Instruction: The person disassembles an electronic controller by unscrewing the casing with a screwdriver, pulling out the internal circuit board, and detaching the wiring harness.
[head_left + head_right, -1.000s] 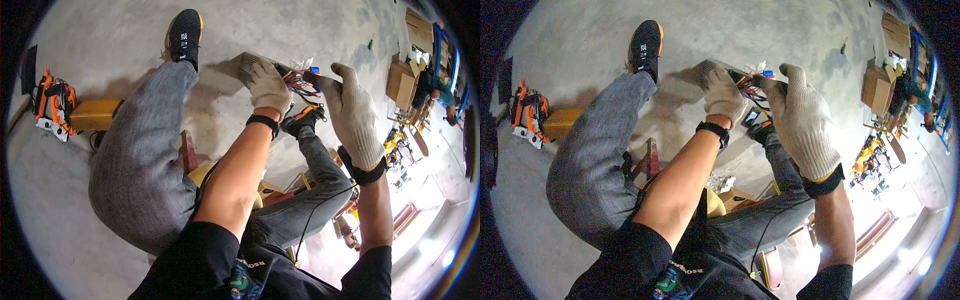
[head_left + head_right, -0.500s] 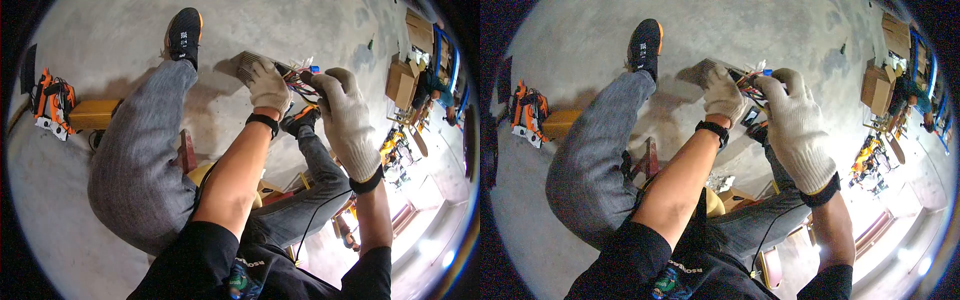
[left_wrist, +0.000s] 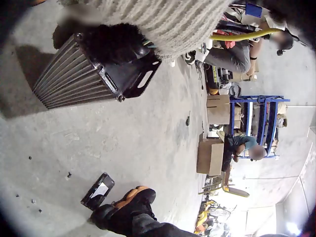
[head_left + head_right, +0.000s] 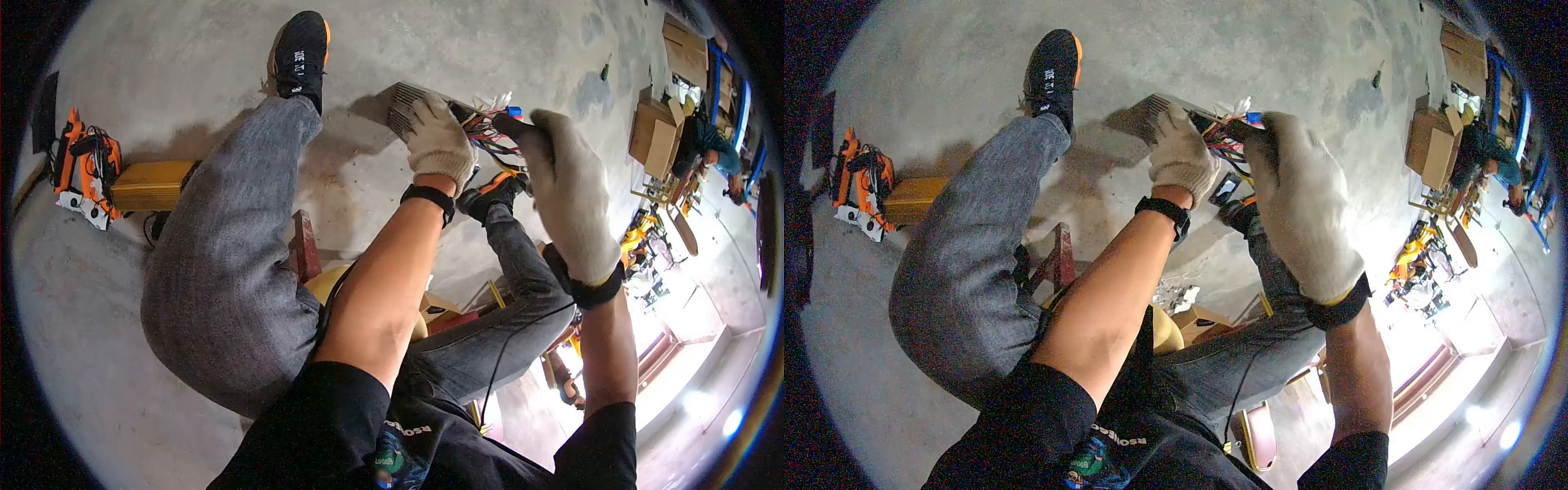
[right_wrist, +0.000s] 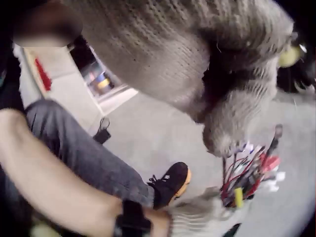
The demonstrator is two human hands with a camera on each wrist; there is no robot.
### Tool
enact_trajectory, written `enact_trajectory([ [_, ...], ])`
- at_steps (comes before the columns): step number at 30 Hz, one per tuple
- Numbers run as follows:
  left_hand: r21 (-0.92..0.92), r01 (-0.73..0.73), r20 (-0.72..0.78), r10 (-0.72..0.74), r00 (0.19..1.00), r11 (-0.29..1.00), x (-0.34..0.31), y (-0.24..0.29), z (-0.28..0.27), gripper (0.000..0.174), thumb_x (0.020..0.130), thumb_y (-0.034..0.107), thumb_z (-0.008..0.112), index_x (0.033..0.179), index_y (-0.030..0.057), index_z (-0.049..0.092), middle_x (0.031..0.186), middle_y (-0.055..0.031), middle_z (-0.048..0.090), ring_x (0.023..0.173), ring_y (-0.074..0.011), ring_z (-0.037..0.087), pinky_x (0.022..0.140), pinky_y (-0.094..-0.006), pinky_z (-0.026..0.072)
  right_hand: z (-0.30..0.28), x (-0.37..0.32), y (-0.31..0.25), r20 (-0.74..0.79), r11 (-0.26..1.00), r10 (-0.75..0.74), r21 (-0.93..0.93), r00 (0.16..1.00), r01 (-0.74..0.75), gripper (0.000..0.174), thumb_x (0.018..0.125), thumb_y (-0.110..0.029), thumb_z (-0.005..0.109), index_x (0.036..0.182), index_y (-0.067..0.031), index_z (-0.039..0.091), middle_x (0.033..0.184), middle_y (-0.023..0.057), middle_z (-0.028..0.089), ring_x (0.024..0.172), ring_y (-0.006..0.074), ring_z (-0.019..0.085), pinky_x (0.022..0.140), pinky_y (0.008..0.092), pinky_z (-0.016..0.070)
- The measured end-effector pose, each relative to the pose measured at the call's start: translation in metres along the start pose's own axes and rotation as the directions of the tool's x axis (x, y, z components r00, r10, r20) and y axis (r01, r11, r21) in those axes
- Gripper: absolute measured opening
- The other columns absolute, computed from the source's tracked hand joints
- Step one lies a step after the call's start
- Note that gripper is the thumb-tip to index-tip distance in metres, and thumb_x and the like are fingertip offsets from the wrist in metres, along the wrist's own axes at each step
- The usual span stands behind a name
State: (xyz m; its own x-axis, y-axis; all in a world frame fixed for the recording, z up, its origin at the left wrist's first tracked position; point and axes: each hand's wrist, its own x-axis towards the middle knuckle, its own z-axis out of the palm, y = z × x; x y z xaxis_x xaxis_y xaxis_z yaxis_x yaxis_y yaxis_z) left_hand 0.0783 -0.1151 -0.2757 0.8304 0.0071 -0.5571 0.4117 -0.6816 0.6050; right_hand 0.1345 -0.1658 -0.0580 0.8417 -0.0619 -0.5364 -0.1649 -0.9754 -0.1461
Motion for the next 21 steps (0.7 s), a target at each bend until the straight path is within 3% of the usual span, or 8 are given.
enact_trajectory([
  [1,-0.011,0.003,0.017,-0.002,1.000,1.000,0.001,-0.001,0.001,0.086,0.084,0.028,0.074,0.149,-0.0084,0.030,0.135,-0.0249,0.049,0.123,-0.0414,0.057,0.100,-0.0542,0.0482,-0.004,0.001,-0.008,0.090,0.949,0.268,0.144,0.959,-0.279,0.034,0.097,-0.011,0.065,0.131,-0.0078,0.062,0.120,0.0219,0.062,0.108,0.0418,0.067,0.085,0.0456,0.0568],
  [3,-0.026,0.000,0.034,0.001,0.999,1.000,0.001,0.000,0.003,0.087,0.084,0.027,0.074,0.149,-0.0081,0.030,0.135,-0.0245,0.049,0.124,-0.0411,0.056,0.100,-0.0543,0.0482,-0.008,0.000,-0.011,0.080,0.950,0.299,0.073,0.951,-0.305,0.032,0.096,-0.011,0.067,0.128,-0.0077,0.062,0.121,0.0216,0.062,0.105,0.0421,0.068,0.082,0.0469,0.0568],
  [5,0.012,-0.001,-0.040,0.001,0.999,1.000,0.001,0.000,0.006,0.085,0.083,0.026,0.075,0.149,-0.0072,0.031,0.134,-0.0228,0.049,0.124,-0.0399,0.056,0.100,-0.0537,0.0485,-0.001,-0.008,-0.001,-0.129,0.974,-0.221,-0.081,0.967,0.211,0.030,0.096,-0.012,0.068,0.125,-0.0078,0.063,0.120,0.0215,0.062,0.102,0.0427,0.068,0.079,0.0478,0.0567],
  [7,0.017,0.009,-0.004,-0.009,1.000,1.000,0.003,-0.002,0.007,0.091,0.082,0.026,0.077,0.150,-0.0067,0.025,0.137,-0.0248,0.047,0.126,-0.0424,0.054,0.102,-0.0538,0.0492,0.003,-0.007,0.004,-0.101,0.930,-0.338,-0.185,0.936,0.316,0.033,0.095,-0.012,0.070,0.127,-0.0083,0.061,0.120,0.0217,0.062,0.101,0.0438,0.068,0.079,0.0485,0.0567],
  [12,0.023,0.010,0.047,-0.011,0.999,1.000,0.002,-0.001,0.007,0.098,0.081,0.026,0.079,0.152,-0.0063,0.019,0.141,-0.0283,0.043,0.130,-0.0459,0.051,0.104,-0.0545,0.0488,-0.009,0.005,-0.007,0.118,0.945,0.318,0.044,0.941,-0.325,0.038,0.093,-0.010,0.071,0.130,-0.0116,0.062,0.117,0.0212,0.062,0.100,0.0452,0.067,0.084,0.0496,0.0562],
  [13,0.008,-0.002,0.003,0.002,1.000,1.000,0.002,-0.001,0.008,0.098,0.081,0.025,0.079,0.152,-0.0061,0.019,0.140,-0.0285,0.043,0.130,-0.0464,0.050,0.104,-0.0553,0.0486,-0.008,0.002,-0.005,0.114,0.945,0.318,0.044,0.941,-0.325,0.038,0.093,-0.010,0.071,0.130,-0.0116,0.062,0.117,0.0212,0.062,0.100,0.0452,0.067,0.084,0.0496,0.0562],
  [16,0.013,-0.003,0.000,0.003,1.000,1.000,0.003,-0.001,0.005,0.092,0.082,0.028,0.077,0.151,-0.0068,0.026,0.142,-0.0261,0.045,0.129,-0.0429,0.053,0.102,-0.0553,0.0481,-0.004,-0.007,-0.002,-0.076,0.952,-0.287,-0.130,0.955,0.276,0.033,0.096,-0.013,0.068,0.128,-0.0086,0.062,0.117,0.0234,0.063,0.098,0.0457,0.067,0.082,0.0506,0.0557],
  [21,0.054,0.007,0.012,-0.007,1.000,0.999,0.001,0.000,0.002,0.084,0.085,0.031,0.073,0.148,-0.0077,0.033,0.139,-0.0230,0.048,0.126,-0.0393,0.055,0.101,-0.0543,0.0478,0.003,0.002,0.004,-0.005,0.995,-0.057,-0.077,0.998,0.056,0.031,0.097,-0.016,0.067,0.127,-0.0098,0.062,0.116,0.0236,0.063,0.098,0.0446,0.068,0.081,0.0514,0.0553],
])
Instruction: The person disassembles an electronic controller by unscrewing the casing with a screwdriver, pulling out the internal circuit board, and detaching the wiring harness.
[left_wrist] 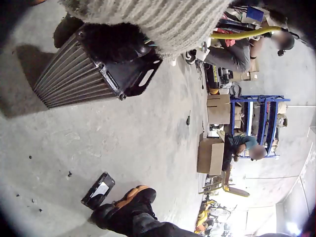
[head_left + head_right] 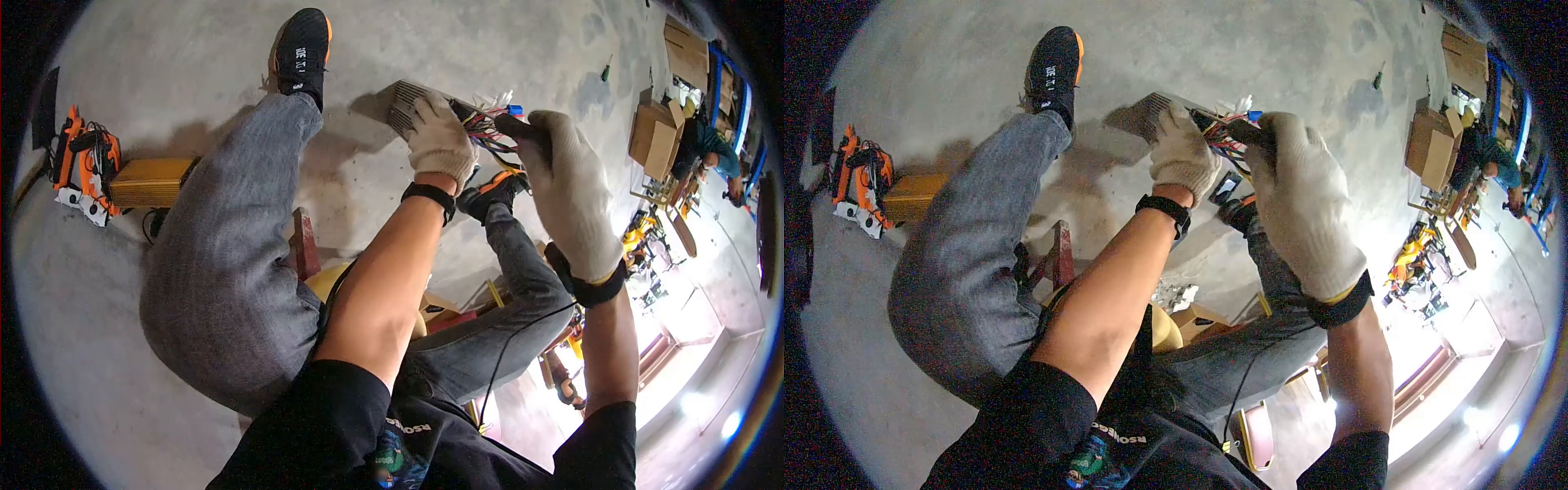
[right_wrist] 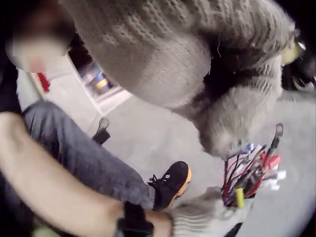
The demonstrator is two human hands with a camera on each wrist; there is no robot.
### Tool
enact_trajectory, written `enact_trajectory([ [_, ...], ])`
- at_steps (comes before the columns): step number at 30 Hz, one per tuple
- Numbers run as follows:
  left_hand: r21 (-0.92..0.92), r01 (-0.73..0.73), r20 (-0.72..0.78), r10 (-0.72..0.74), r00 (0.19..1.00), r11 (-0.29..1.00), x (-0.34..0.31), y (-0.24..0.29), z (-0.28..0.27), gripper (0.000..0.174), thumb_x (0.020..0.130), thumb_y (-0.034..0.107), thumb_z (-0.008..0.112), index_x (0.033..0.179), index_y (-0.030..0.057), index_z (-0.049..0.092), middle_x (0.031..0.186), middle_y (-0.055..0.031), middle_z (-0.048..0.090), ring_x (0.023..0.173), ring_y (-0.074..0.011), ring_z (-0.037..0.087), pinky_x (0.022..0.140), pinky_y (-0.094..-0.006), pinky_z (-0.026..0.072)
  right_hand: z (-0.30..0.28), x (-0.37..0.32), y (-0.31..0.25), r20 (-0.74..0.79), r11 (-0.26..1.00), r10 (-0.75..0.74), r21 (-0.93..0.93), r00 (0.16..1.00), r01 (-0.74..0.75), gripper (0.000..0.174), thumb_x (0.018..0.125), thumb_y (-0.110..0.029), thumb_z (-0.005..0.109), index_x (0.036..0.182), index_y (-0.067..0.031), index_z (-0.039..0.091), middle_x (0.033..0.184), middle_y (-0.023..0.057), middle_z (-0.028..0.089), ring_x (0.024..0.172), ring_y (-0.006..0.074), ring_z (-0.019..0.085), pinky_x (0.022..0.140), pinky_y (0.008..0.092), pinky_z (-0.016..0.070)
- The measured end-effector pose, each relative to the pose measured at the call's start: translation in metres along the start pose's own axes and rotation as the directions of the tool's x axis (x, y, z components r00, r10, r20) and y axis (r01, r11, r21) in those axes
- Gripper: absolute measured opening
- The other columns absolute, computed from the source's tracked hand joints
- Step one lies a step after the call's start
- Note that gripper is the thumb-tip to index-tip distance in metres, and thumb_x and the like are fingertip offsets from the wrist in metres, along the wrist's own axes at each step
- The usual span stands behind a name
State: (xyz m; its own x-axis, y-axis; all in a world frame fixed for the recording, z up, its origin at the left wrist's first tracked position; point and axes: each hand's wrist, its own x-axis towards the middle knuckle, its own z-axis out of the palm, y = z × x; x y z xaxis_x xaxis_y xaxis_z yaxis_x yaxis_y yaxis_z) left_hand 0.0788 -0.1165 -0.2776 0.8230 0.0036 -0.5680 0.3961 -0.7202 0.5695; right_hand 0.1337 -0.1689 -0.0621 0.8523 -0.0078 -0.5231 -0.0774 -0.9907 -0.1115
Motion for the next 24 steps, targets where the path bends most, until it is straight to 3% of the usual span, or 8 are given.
enact_trajectory([
  [2,-0.051,-0.011,-0.010,0.011,1.000,0.999,-0.001,-0.001,0.000,0.080,0.086,0.032,0.072,0.145,-0.0069,0.036,0.133,-0.0215,0.050,0.124,-0.0392,0.056,0.101,-0.0536,0.0478,-0.002,-0.002,0.002,0.034,0.986,0.152,0.064,0.988,-0.154,0.031,0.098,-0.016,0.066,0.128,-0.0102,0.061,0.115,0.0231,0.063,0.098,0.0441,0.068,0.081,0.0511,0.0554],
  [6,-0.083,-0.012,-0.060,0.007,0.998,0.997,0.001,-0.002,0.000,0.083,0.084,0.023,0.074,0.147,-0.0043,0.027,0.132,-0.0252,0.047,0.124,-0.0456,0.054,0.100,-0.0551,0.0494,-0.009,-0.007,-0.009,0.106,0.984,-0.080,-0.148,0.991,0.095,0.032,0.098,-0.016,0.065,0.127,-0.0056,0.058,0.107,0.0210,0.063,0.097,0.0437,0.068,0.079,0.0499,0.0558],
  [8,-0.046,-0.006,-0.011,0.005,1.000,0.999,0.001,-0.001,0.002,0.077,0.086,0.031,0.072,0.143,-0.0052,0.036,0.128,-0.0195,0.051,0.122,-0.0387,0.057,0.100,-0.0525,0.0488,0.000,-0.003,-0.004,0.159,0.913,-0.200,-0.328,0.967,0.243,0.034,0.096,-0.016,0.066,0.129,-0.0080,0.058,0.107,0.0201,0.063,0.099,0.0443,0.067,0.081,0.0507,0.0558],
  [13,-0.048,-0.012,0.002,0.012,1.000,0.999,-0.001,-0.001,-0.001,0.081,0.083,0.032,0.075,0.143,-0.0053,0.035,0.131,-0.0203,0.050,0.121,-0.0382,0.058,0.097,-0.0517,0.0509,-0.003,0.004,-0.003,0.103,0.989,-0.119,-0.073,0.988,0.127,0.027,0.096,-0.017,0.065,0.122,-0.0082,0.066,0.102,0.0219,0.068,0.093,0.0442,0.069,0.080,0.0503,0.0559],
  [15,-0.037,-0.011,0.004,0.011,1.000,0.999,0.001,0.000,-0.002,0.083,0.082,0.032,0.076,0.144,-0.0056,0.035,0.132,-0.0207,0.050,0.121,-0.0381,0.059,0.097,-0.0515,0.0514,-0.006,0.011,-0.002,0.149,0.987,0.052,0.142,0.988,-0.074,0.025,0.097,-0.019,0.063,0.116,-0.0054,0.070,0.097,0.0244,0.072,0.090,0.0434,0.071,0.077,0.0488,0.0561],
  [19,-0.086,-0.006,0.006,0.007,1.000,0.996,0.000,-0.001,-0.005,0.081,0.085,0.027,0.075,0.145,-0.0048,0.029,0.135,-0.0255,0.047,0.124,-0.0455,0.056,0.098,-0.0534,0.0533,-0.007,0.012,0.008,0.086,0.981,0.065,0.176,0.994,-0.080,0.027,0.097,-0.022,0.062,0.116,-0.0048,0.071,0.097,0.0262,0.073,0.093,0.0437,0.071,0.077,0.0468,0.0566],
  [22,-0.091,-0.018,0.031,0.021,0.999,0.996,0.002,0.000,-0.007,0.085,0.085,0.030,0.076,0.146,-0.0056,0.029,0.136,-0.0263,0.047,0.127,-0.0461,0.054,0.102,-0.0532,0.0516,-0.021,0.000,0.002,0.161,0.987,0.116,0.088,0.980,-0.131,0.031,0.097,-0.022,0.063,0.121,-0.0039,0.071,0.098,0.0241,0.074,0.089,0.0375,0.074,0.078,0.0420,0.0571],
  [24,-0.081,-0.025,0.045,0.029,0.999,0.996,0.004,-0.009,0.003,0.087,0.085,0.033,0.077,0.146,-0.0063,0.030,0.138,-0.0267,0.047,0.128,-0.0467,0.053,0.104,-0.0534,0.0505,-0.040,-0.032,-0.001,0.066,0.896,0.189,0.397,0.980,-0.199,0.035,0.097,-0.022,0.064,0.126,-0.0018,0.069,0.093,0.0174,0.075,0.084,0.0258,0.073,0.076,0.0380,0.0562],
])
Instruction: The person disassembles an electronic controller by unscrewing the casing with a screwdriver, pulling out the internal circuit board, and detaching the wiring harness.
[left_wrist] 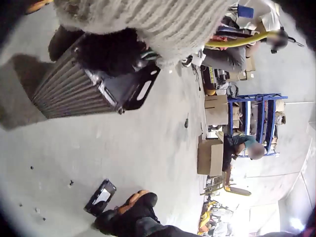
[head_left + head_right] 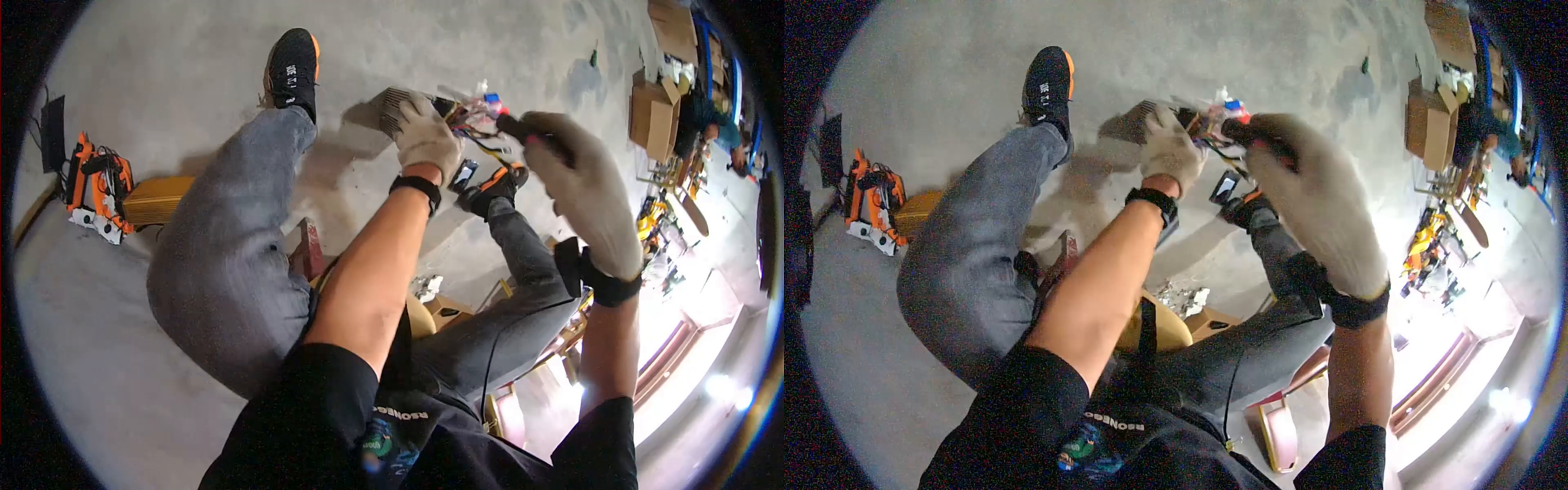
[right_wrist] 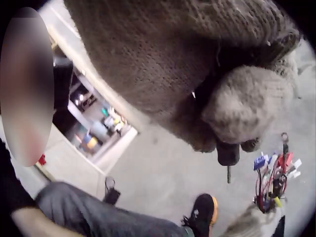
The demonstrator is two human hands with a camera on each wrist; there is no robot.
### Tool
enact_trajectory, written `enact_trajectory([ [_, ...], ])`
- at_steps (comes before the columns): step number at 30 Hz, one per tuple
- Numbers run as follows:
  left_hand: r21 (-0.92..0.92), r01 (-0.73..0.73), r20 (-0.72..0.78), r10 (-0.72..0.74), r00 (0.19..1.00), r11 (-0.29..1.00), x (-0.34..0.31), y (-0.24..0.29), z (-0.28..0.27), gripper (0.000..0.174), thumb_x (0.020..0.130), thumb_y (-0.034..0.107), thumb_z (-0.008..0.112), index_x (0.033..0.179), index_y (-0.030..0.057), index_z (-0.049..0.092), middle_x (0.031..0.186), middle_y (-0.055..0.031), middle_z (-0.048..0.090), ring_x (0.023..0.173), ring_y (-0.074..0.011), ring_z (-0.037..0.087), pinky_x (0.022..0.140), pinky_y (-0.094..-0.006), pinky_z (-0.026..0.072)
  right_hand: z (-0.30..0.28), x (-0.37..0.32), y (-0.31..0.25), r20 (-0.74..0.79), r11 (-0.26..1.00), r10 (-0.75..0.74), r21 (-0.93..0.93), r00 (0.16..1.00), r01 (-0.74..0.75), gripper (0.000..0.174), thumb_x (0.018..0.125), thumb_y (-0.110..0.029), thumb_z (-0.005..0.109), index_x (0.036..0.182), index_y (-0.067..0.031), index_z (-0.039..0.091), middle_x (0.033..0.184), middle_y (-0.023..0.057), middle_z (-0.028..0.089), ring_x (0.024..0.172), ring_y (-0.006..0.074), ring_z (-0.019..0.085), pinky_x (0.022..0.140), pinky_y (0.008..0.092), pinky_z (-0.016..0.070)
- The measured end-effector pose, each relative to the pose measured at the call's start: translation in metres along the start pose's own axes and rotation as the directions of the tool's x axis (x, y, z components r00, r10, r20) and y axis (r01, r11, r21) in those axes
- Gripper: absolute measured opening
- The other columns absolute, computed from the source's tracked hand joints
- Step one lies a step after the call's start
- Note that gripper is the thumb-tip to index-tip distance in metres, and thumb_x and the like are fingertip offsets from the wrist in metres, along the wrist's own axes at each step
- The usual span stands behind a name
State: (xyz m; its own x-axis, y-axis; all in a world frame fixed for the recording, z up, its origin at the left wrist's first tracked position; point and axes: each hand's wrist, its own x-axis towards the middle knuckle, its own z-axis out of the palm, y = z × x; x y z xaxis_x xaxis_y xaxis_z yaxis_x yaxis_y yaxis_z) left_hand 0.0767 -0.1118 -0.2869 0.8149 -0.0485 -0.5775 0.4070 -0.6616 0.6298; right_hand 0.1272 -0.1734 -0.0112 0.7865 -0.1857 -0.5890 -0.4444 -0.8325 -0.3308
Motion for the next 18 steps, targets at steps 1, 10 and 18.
enact_trajectory([
  [1,0.052,-0.059,0.027,0.058,0.998,0.997,0.006,-0.008,0.006,0.094,0.081,0.035,0.080,0.147,-0.0071,0.029,0.139,-0.0266,0.047,0.128,-0.0463,0.054,0.105,-0.0517,0.0494,-0.010,-0.015,0.006,-0.038,0.994,0.081,0.080,0.996,-0.077,0.040,0.098,-0.023,0.065,0.130,0.0007,0.067,0.093,0.0098,0.073,0.080,0.0151,0.066,0.071,0.0320,0.0534],
  [10,-0.069,0.053,0.532,-0.009,0.847,0.996,0.001,0.019,-0.116,0.061,0.079,0.037,0.081,0.120,-0.0063,0.069,0.112,-0.0177,0.075,0.105,-0.0260,0.070,0.092,-0.0365,0.0524,0.019,-0.137,0.160,-0.387,0.942,0.062,0.328,0.920,0.074,0.021,0.092,-0.014,0.077,0.104,-0.0003,0.067,0.084,0.0084,0.065,0.071,0.0181,0.060,0.065,0.0316,0.0494],
  [18,0.398,-0.303,0.207,0.237,0.949,0.866,-0.048,0.083,-0.179,0.075,0.085,0.050,0.070,0.137,-0.0023,0.061,0.132,-0.0236,0.069,0.123,-0.0352,0.066,0.103,-0.0408,0.0503,0.093,-0.153,0.222,0.125,0.196,0.371,0.958,0.920,-0.209,0.022,0.102,-0.020,0.061,0.100,0.0004,0.068,0.088,0.0035,0.065,0.070,0.0114,0.059,0.064,0.0260,0.0509],
])
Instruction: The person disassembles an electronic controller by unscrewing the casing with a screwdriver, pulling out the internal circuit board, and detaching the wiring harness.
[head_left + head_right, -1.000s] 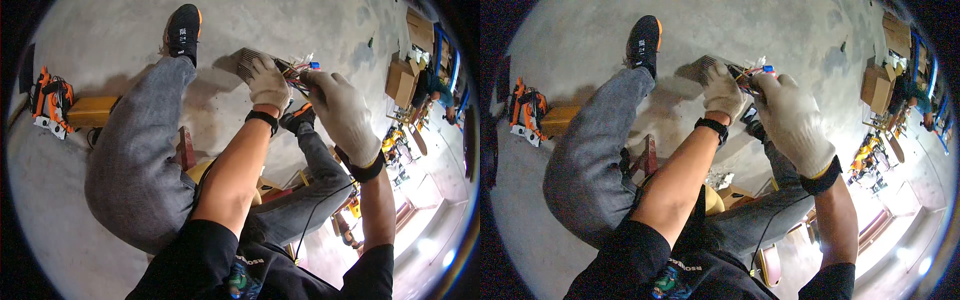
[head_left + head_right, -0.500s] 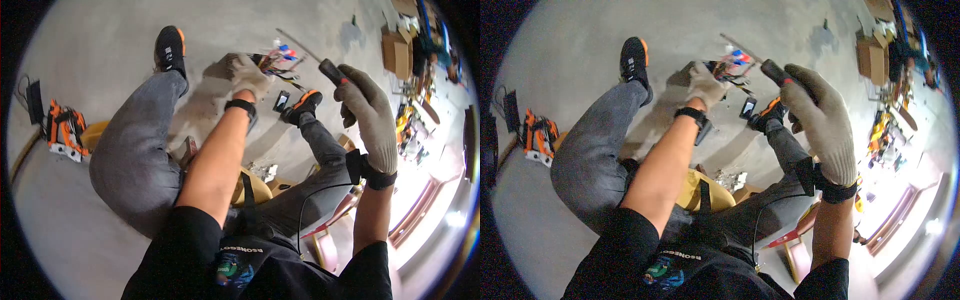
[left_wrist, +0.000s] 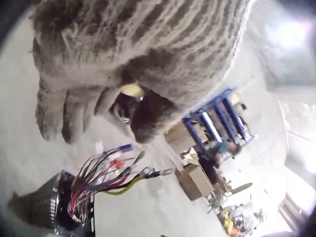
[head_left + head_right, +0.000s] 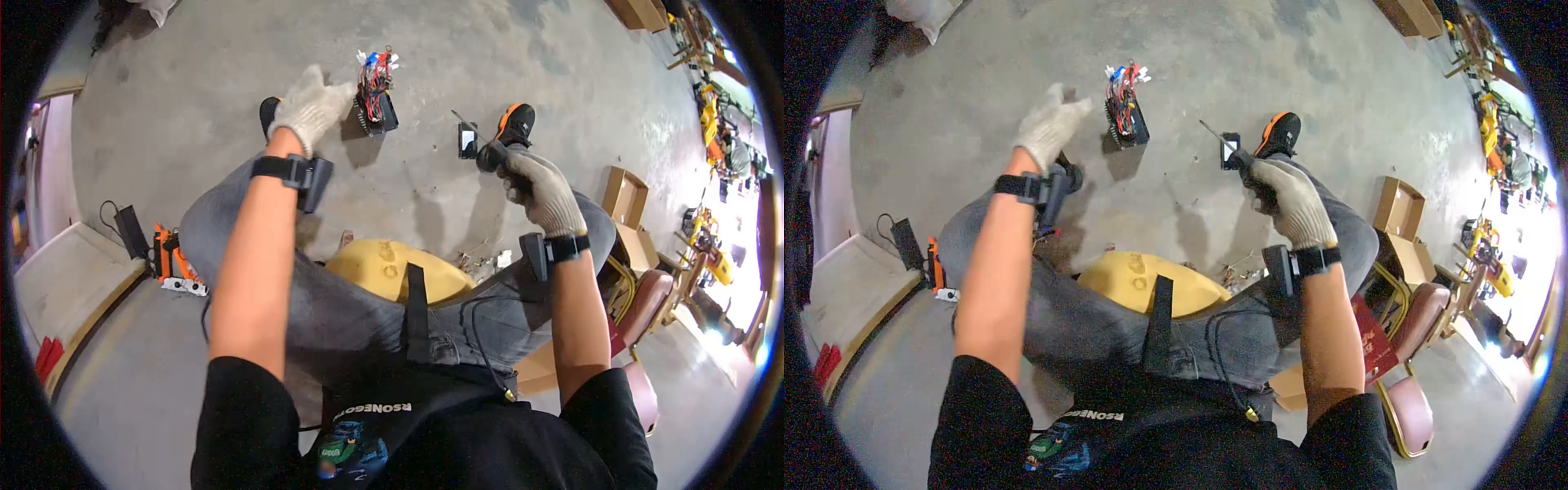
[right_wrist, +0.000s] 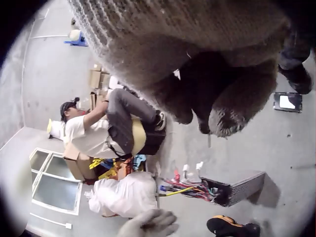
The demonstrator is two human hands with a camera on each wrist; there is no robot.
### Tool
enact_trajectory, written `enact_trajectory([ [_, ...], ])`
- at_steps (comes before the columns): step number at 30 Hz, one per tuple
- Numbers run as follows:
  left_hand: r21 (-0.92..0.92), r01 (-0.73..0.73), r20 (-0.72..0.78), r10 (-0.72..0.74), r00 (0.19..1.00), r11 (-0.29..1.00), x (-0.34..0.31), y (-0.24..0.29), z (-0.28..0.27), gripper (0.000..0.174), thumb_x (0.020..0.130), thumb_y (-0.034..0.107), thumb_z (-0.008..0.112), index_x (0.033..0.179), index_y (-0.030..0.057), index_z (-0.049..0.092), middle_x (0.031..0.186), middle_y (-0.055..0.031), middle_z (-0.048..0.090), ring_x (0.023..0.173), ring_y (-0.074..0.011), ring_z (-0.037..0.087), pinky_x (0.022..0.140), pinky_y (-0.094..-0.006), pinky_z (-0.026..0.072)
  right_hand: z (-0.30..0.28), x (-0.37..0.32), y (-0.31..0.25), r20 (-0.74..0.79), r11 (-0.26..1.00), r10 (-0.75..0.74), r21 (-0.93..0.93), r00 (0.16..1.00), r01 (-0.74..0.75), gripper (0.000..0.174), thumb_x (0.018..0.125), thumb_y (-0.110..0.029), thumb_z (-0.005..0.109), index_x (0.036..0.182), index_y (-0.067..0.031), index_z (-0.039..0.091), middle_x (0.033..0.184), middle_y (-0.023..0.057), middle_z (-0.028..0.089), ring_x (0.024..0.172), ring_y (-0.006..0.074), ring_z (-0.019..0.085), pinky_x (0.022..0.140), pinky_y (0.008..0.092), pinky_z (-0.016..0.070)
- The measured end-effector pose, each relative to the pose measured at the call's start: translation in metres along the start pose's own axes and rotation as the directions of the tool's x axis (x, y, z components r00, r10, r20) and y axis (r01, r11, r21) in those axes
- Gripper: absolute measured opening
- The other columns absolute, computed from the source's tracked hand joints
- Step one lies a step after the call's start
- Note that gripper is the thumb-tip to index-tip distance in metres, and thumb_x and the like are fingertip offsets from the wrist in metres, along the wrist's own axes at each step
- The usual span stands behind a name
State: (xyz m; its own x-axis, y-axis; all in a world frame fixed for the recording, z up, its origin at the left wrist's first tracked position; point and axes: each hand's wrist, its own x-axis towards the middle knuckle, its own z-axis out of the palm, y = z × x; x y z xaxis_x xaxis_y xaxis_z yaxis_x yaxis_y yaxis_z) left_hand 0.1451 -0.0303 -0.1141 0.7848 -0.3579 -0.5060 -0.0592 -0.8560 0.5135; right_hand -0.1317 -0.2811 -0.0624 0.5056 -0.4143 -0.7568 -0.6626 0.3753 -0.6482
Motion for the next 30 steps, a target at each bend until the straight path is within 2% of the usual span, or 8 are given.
enact_trajectory([
  [1,0.034,-0.161,-0.043,0.162,0.986,0.986,-0.015,0.009,-0.014,0.076,0.085,0.051,0.069,0.138,-0.0019,0.060,0.132,-0.0226,0.069,0.124,-0.0366,0.066,0.104,-0.0404,0.0503,-0.003,0.009,0.012,0.032,1.000,0.003,0.021,0.999,-0.004,0.021,0.101,-0.020,0.062,0.101,0.0007,0.068,0.088,0.0040,0.065,0.070,0.0118,0.059,0.064,0.0261,0.0509],
  [4,-0.019,-0.294,0.020,0.294,0.955,0.956,-0.048,0.021,-0.040,0.070,0.094,0.048,0.067,0.142,-0.0014,0.057,0.138,-0.0226,0.065,0.128,-0.0306,0.063,0.110,-0.0376,0.0466,-0.007,0.035,0.045,0.061,0.996,0.049,0.073,0.997,-0.053,0.020,0.099,-0.020,0.065,0.101,-0.0008,0.068,0.087,0.0046,0.065,0.067,0.0123,0.058,0.062,0.0266,0.0500],
  [8,-0.037,-0.207,0.085,0.209,0.974,0.978,-0.045,0.015,-0.030,0.065,0.094,0.042,0.068,0.142,-0.0011,0.058,0.138,-0.0192,0.067,0.129,-0.0288,0.064,0.107,-0.0375,0.0482,-0.009,0.067,0.102,0.099,0.950,0.200,0.226,0.975,-0.217,0.021,0.101,-0.025,0.066,0.093,-0.0055,0.065,0.079,0.0027,0.064,0.059,0.0112,0.056,0.054,0.0265,0.0459],
  [11,0.072,-0.201,0.092,0.194,0.977,0.977,-0.047,0.023,-0.009,0.057,0.095,0.037,0.068,0.139,0.0010,0.060,0.132,-0.0198,0.070,0.123,-0.0315,0.067,0.103,-0.0391,0.0508,-0.023,0.087,0.149,0.055,0.941,0.290,0.166,0.955,-0.295,0.024,0.099,-0.028,0.071,0.090,-0.0064,0.064,0.075,0.0010,0.061,0.057,0.0112,0.055,0.050,0.0271,0.0432],
  [16,0.306,-0.333,0.310,0.238,0.921,0.892,-0.043,0.029,0.006,0.040,0.097,0.035,0.063,0.123,0.0052,0.066,0.114,-0.0218,0.073,0.111,-0.0397,0.070,0.093,-0.0454,0.0542,-0.030,0.103,0.181,-0.108,0.839,0.300,-0.443,0.948,-0.316,0.039,0.083,-0.028,0.077,0.106,0.0034,0.075,0.083,0.0103,0.071,0.064,0.0188,0.068,0.060,0.0329,0.0565],
  [19,0.320,-0.368,0.383,0.236,0.893,0.873,-0.049,0.033,-0.003,0.024,0.096,0.029,0.060,0.107,0.0084,0.067,0.101,-0.0184,0.072,0.100,-0.0404,0.069,0.085,-0.0494,0.0530,-0.022,0.113,0.185,-0.113,0.782,0.337,-0.519,0.935,-0.345,0.047,0.078,-0.025,0.075,0.118,-0.0008,0.075,0.091,0.0130,0.075,0.069,0.0212,0.072,0.063,0.0345,0.0584],
  [27,0.344,-0.339,0.335,0.223,0.915,0.875,-0.045,0.014,-0.006,0.024,0.096,0.028,0.059,0.103,0.0065,0.067,0.091,-0.0211,0.070,0.092,-0.0420,0.069,0.079,-0.0499,0.0519,-0.023,0.129,0.212,-0.123,0.540,0.452,-0.751,0.884,-0.380,0.052,0.079,-0.025,0.075,0.126,-0.0031,0.072,0.094,0.0121,0.074,0.071,0.0220,0.070,0.065,0.0355,0.0592],
  [30,0.349,-0.302,0.378,0.161,0.912,0.887,-0.047,0.022,-0.006,0.020,0.098,0.027,0.058,0.103,0.0086,0.065,0.092,-0.0201,0.071,0.094,-0.0428,0.068,0.080,-0.0517,0.0527,-0.015,0.126,0.209,-0.132,0.648,0.382,-0.668,0.915,-0.367,0.042,0.080,-0.023,0.072,0.117,-0.0027,0.076,0.085,0.0139,0.074,0.069,0.0234,0.072,0.066,0.0370,0.0592],
])
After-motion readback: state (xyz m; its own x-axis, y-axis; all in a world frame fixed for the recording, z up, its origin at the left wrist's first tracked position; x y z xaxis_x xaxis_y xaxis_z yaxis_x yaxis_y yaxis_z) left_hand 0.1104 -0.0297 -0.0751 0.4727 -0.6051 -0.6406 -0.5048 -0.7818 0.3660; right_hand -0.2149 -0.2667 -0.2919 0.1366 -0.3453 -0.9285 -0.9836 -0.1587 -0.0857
